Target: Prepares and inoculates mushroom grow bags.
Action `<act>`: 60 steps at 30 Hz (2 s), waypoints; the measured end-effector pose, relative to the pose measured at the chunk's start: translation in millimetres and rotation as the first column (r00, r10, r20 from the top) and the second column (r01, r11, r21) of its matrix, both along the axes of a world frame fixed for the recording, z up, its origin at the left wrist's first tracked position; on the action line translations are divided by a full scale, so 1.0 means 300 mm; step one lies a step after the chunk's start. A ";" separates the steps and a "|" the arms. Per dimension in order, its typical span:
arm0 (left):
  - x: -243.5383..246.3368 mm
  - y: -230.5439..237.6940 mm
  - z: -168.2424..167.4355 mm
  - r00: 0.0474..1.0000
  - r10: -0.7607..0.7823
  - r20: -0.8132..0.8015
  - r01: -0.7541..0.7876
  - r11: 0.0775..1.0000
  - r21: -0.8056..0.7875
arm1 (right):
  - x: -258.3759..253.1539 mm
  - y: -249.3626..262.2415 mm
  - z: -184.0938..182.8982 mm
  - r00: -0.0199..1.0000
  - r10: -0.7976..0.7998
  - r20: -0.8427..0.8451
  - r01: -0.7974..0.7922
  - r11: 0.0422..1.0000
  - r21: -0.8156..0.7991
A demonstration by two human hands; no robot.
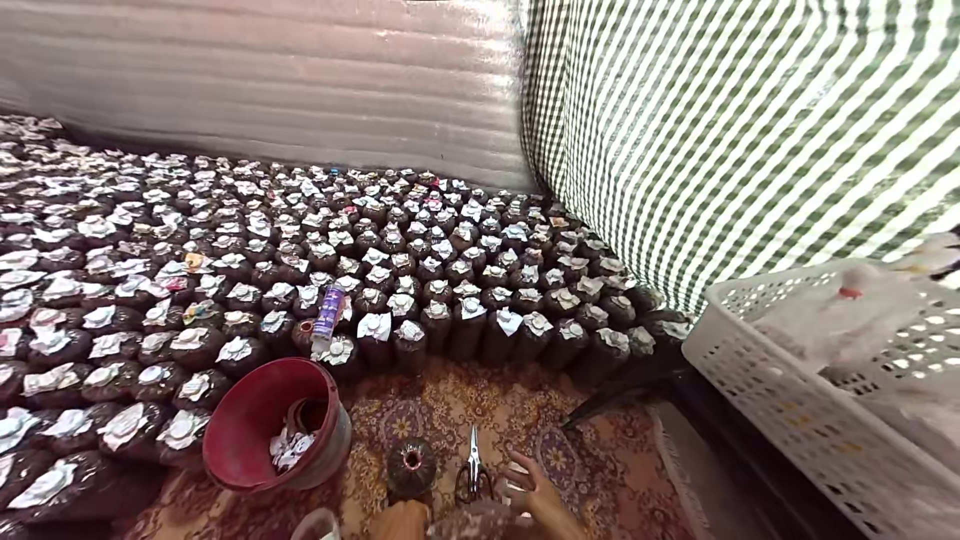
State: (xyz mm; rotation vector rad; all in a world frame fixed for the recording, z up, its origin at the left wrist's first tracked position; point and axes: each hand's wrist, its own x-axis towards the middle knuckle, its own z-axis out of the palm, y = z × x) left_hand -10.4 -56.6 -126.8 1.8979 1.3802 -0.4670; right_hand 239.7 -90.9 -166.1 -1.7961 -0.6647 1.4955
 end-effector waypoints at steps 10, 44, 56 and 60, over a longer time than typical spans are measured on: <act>-0.100 0.142 0.153 0.800 0.163 0.577 -0.207 0.978 0.011 | -0.123 -0.006 0.106 0.695 0.280 -0.662 0.164 0.835 0.526; -0.032 0.171 -0.288 0.697 0.378 0.609 -0.555 0.823 0.124 | -0.062 0.151 0.009 0.812 0.381 0.442 -0.470 0.876 0.106; -0.002 0.159 -0.281 0.622 0.417 0.662 -0.614 0.785 0.082 | -0.098 0.184 0.081 0.505 0.511 0.696 -0.512 0.826 -0.235; 0.013 0.160 -0.269 0.640 0.421 0.642 -0.598 0.798 0.074 | -0.116 0.179 0.116 0.439 0.512 0.738 -0.496 0.823 -0.276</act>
